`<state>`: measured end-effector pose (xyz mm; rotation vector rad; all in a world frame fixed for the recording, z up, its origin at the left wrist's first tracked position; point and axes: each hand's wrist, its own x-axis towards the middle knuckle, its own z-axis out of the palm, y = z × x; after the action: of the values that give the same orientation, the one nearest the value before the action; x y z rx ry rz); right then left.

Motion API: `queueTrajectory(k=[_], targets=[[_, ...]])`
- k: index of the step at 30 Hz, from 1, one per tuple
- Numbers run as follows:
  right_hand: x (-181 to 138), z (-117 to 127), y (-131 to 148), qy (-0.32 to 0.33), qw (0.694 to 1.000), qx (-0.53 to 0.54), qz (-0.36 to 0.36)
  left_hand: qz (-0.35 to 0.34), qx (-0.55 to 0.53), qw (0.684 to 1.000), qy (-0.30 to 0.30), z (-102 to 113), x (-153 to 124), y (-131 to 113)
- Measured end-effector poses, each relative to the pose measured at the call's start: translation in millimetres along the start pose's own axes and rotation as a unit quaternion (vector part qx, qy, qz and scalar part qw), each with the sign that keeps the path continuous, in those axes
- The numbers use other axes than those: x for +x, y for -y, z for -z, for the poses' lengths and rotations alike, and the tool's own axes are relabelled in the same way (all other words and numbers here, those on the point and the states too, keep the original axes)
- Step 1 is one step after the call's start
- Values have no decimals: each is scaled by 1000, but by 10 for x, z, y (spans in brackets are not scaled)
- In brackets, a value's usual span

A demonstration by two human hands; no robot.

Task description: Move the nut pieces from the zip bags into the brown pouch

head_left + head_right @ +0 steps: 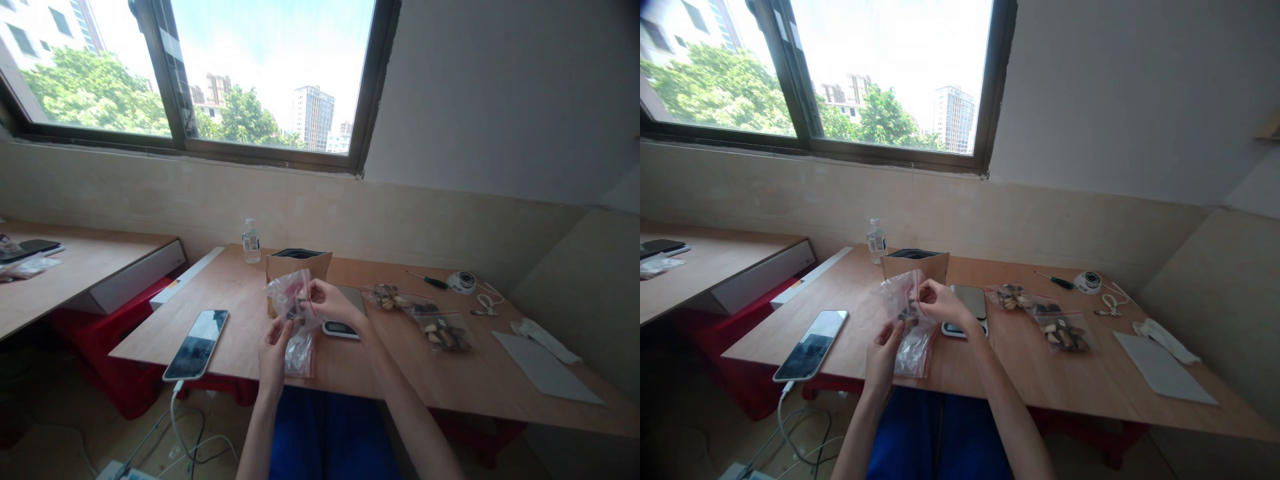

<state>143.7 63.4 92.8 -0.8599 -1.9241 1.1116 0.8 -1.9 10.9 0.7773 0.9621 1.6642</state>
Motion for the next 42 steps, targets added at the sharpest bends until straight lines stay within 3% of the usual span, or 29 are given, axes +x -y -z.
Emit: queueTrajectory(k=[4, 8, 10, 12, 16, 18, 22, 25, 27, 29, 31, 38, 42], targets=[[94, 102, 61, -86, 994, 34, 59, 55, -108, 992, -41, -7, 33, 1], [324, 261, 260, -243, 962, -31, 119, 58, -157, 984, -54, 1, 58, -6], [469, 330, 326, -283, 945, -76, 143, 54, -163, 983, -58, -4, 60, -14], [596, 380, 329, -275, 940, -122, 160, 51, -162, 984, -58, -14, 55, -29], [697, 422, 180, -165, 943, -227, 181, 51, -155, 985, -49, -8, 44, -61], [664, 411, 97, -139, 935, -274, 179, 48, -155, 986, -45, 10, 42, -70], [503, 314, 81, -191, 915, -312, 171, 28, -143, 989, -15, 36, 37, -84], [369, 194, 170, -248, 921, -242, 181, 12, -109, 994, 12, 20, 17, -109], [299, 122, 217, -210, 950, -163, 162, -3, -83, 996, 25, -1, -4, -129], [248, 77, 235, -110, 982, -99, 117, -15, -67, 997, 39, -16, -26, -144], [212, 62, 234, -15, 995, -71, 66, -24, -53, 997, 44, -18, -44, -148], [126, 64, 175, 170, 985, -37, 22, -22, 3, 1000, 23, 44, -40, -93], [111, 19, 94, 166, 985, -25, 35, -13, -7, 1000, 24, 56, -20, -42]])
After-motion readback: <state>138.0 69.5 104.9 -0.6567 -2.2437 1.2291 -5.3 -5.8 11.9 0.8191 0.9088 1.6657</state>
